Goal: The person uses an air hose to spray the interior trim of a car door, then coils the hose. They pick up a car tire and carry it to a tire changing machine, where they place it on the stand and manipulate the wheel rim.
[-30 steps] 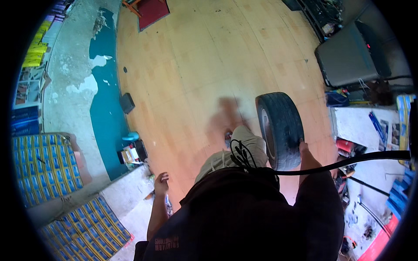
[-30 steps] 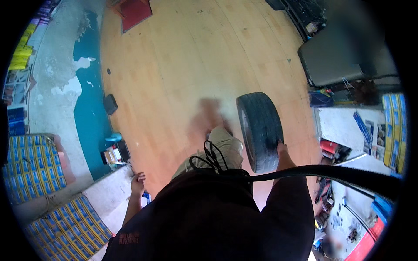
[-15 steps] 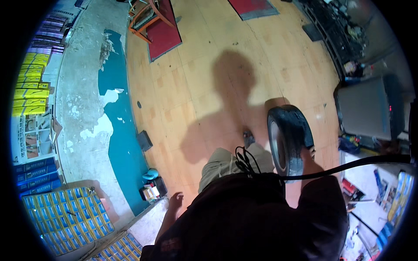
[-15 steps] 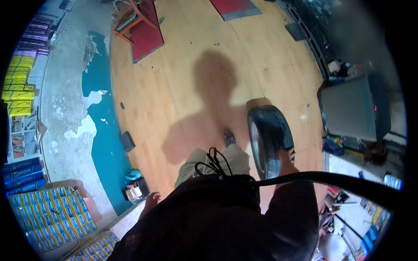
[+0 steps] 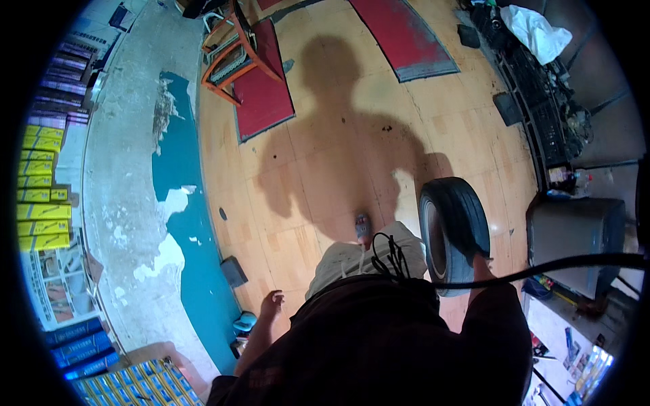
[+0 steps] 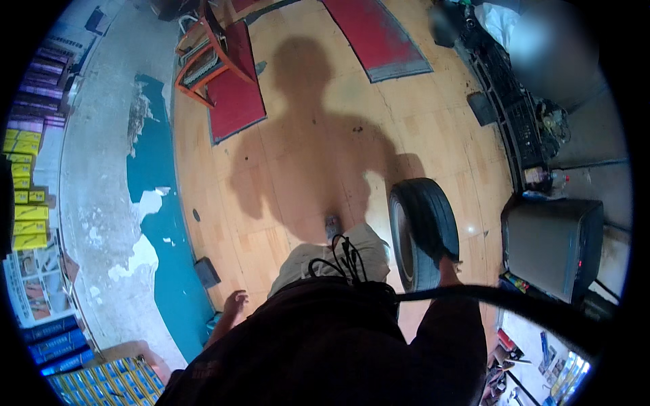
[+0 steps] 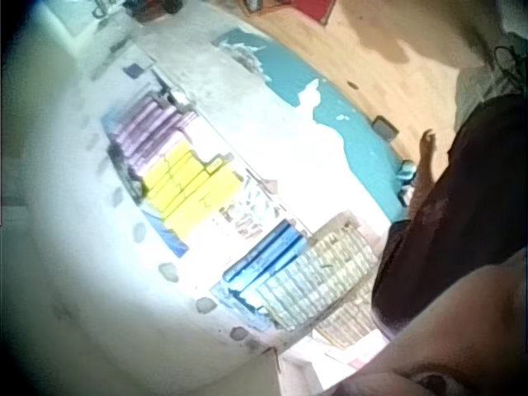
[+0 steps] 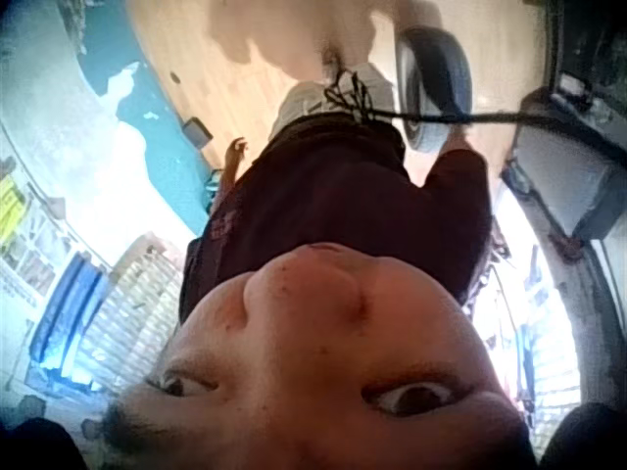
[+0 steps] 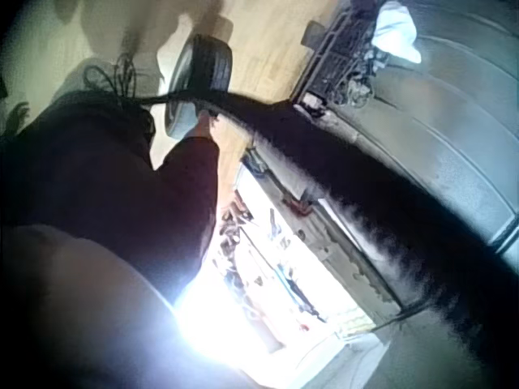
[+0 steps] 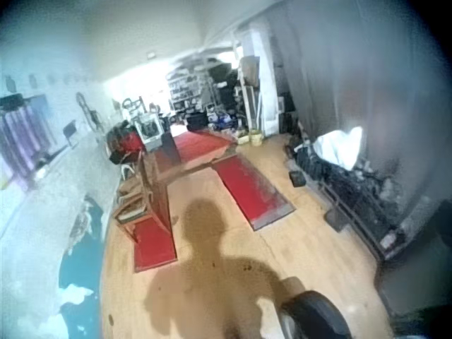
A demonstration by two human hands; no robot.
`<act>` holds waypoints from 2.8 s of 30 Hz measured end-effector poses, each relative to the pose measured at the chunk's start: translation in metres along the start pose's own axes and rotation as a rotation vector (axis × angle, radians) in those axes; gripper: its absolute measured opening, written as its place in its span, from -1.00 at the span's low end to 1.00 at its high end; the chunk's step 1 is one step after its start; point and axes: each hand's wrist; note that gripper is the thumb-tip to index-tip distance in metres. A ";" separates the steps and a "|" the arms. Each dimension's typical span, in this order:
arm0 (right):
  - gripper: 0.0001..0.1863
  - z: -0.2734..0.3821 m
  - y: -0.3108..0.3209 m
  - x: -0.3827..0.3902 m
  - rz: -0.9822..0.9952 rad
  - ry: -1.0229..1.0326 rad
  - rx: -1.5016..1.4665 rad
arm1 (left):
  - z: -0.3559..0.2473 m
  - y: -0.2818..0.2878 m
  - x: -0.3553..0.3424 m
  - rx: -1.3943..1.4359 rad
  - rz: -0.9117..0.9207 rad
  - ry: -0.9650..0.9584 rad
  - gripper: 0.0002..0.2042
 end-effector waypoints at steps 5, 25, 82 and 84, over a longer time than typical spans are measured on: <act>0.26 0.180 0.060 0.252 0.553 0.252 0.574 | -0.173 0.120 -0.015 -0.436 -0.058 0.150 -0.70; -0.02 0.776 -0.119 0.240 0.847 0.520 0.523 | -0.492 0.266 -0.319 -0.388 0.349 0.247 -0.71; -0.17 2.261 -0.614 0.541 0.756 0.500 0.515 | -1.671 0.853 -1.416 -0.468 -0.276 0.040 -0.33; -0.17 2.295 -0.677 0.491 1.063 0.693 0.243 | -1.691 0.868 -1.453 -0.510 -0.263 0.063 -0.31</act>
Point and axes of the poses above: each hand's wrist, its own x-axis away from the middle knuckle, its own y-axis out of the back of the hand, z = x × y, and after that the axes turned 13 degrees about z, right-handed
